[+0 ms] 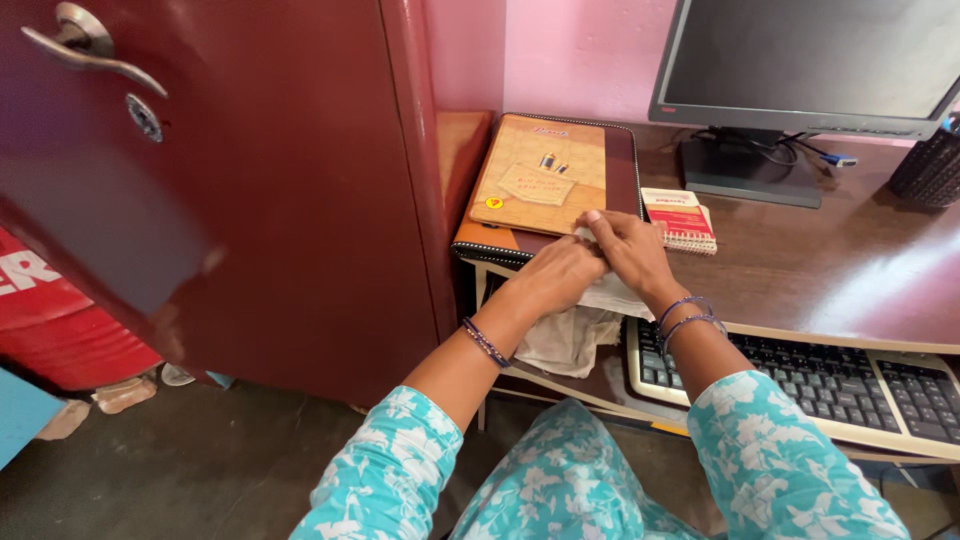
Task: The person wipes a computer desk, monitor base, keyboard tray, and chair using a white cloth. They move a notebook and notepad aside to access the surface, then wipe the chair seat and backrest. The workspace includes a monitor, keyboard, and stationery items.
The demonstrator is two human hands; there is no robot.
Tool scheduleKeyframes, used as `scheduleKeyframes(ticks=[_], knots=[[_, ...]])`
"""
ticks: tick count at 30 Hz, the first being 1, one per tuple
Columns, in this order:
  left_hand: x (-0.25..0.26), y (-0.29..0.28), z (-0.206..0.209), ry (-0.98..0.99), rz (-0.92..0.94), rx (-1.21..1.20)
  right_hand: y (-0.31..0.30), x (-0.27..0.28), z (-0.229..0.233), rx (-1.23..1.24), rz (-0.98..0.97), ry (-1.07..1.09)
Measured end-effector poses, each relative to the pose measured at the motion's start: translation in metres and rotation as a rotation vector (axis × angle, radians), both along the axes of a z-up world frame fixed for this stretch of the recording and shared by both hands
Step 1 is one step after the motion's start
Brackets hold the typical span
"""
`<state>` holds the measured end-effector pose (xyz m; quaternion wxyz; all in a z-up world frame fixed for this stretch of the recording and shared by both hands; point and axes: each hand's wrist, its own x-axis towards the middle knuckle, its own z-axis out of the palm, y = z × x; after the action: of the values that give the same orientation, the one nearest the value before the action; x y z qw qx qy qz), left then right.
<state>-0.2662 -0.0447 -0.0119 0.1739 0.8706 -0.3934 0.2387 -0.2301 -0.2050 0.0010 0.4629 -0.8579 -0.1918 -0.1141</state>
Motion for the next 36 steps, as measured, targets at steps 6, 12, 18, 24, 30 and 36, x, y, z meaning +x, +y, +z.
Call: scheduleKeyframes(ticks=[6,12,18,24,30,36], knots=[[-0.018,0.020,0.009,0.096,0.007,-0.146,-0.011,-0.002,0.003,-0.179,-0.047,-0.005],[-0.016,0.068,-0.006,-0.084,0.009,-0.208,-0.019,-0.008,-0.004,-0.219,-0.014,-0.114],[-0.025,0.128,-0.006,-0.184,0.175,-0.198,-0.016,-0.018,-0.020,-0.153,-0.041,-0.197],[-0.044,0.103,0.007,-0.146,0.286,-0.049,-0.017,-0.017,-0.028,-0.158,-0.047,-0.213],[-0.037,0.022,-0.006,-0.226,0.231,-0.060,-0.020,-0.014,-0.032,-0.160,-0.039,-0.239],[-0.031,0.016,-0.018,-0.216,0.263,-0.114,-0.024,-0.013,-0.033,-0.109,-0.011,-0.253]])
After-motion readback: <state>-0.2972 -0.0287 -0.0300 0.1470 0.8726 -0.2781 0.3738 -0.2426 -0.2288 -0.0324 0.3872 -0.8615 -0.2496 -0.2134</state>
